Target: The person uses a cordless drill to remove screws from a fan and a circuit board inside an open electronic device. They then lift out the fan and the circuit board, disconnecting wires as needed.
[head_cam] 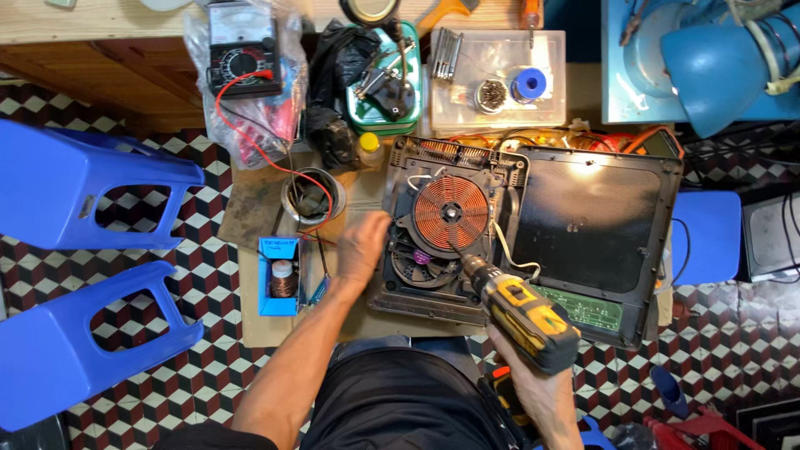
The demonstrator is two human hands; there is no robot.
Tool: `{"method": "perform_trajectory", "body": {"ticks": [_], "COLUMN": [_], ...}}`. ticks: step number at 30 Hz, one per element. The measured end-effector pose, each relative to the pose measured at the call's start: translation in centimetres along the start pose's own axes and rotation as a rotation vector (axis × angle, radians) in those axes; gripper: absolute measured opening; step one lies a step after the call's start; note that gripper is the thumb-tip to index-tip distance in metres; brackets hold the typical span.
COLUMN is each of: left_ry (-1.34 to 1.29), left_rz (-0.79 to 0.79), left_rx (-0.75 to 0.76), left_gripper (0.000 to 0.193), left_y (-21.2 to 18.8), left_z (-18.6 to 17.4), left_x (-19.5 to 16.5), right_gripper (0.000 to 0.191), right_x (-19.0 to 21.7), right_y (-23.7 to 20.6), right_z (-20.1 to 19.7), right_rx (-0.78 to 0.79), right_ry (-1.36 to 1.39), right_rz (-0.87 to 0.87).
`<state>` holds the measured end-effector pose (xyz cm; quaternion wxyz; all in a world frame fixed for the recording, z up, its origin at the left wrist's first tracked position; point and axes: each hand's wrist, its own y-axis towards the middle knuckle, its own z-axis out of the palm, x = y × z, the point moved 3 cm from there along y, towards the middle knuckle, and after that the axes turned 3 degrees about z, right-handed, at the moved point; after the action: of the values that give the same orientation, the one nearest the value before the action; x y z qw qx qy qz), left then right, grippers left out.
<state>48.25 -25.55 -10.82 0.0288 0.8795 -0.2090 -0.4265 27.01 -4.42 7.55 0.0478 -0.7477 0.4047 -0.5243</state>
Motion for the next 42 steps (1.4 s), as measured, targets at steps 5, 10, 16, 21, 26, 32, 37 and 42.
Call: {"method": "perform_trajectory", "body": {"ticks": [5, 10, 16, 21, 26, 32, 37, 42], "left_ry": [0.111, 0.033, 0.198, 0.243, 0.116, 0.074, 0.095, 0.134], "left_rz": [-0.310, -0.153, 0.235, 0.258, 0.253, 0.273, 0.357, 0.568], "left_rx": [0.023, 0.097, 0.506, 0.623, 0.580, 0.561, 0.541, 0.481], "left_gripper": [0.020, 0.037, 0.114, 0.119, 0.111, 0.106, 0.093, 0.070], "left_y": [2.2, 1.4, 2.1, 3.3, 2.8, 2.5, 1.9, 1.4], "left_z": [0.7, 2.8, 8.0, 10.2, 10.1, 10.3, 9.8, 9.5], "left_x": [3.3, -1.9, -8.9, -9.5, -8.8, -8.8, -9.1, -10.3], "right_gripper": [0.039, 0.038, 0.033, 0.031, 0.029, 0.032, 0.036, 0.033], "right_x": [-0.9, -2.0, -2.5, -3.1, -4.2, -5.0, -5.3, -6.3], "right_y": [0.8, 2.3, 3.8, 4.5, 5.2, 5.7, 5.4, 5.0], "right_z": [-3.3, -5.3, -6.0, -6.8, -6.9, -6.3, -6.7, -7.7], "right_rx": [-0.074, -0.123, -0.127, -0.118, -0.070, -0.034, -0.055, -0.044], "right_ry": [-0.023, 0.059, 0.163, 0.170, 0.252, 0.060, 0.243, 0.312], "right_rz": [0.028, 0.110, 0.195, 0.171, 0.223, 0.434, 0.361, 0.318]}}
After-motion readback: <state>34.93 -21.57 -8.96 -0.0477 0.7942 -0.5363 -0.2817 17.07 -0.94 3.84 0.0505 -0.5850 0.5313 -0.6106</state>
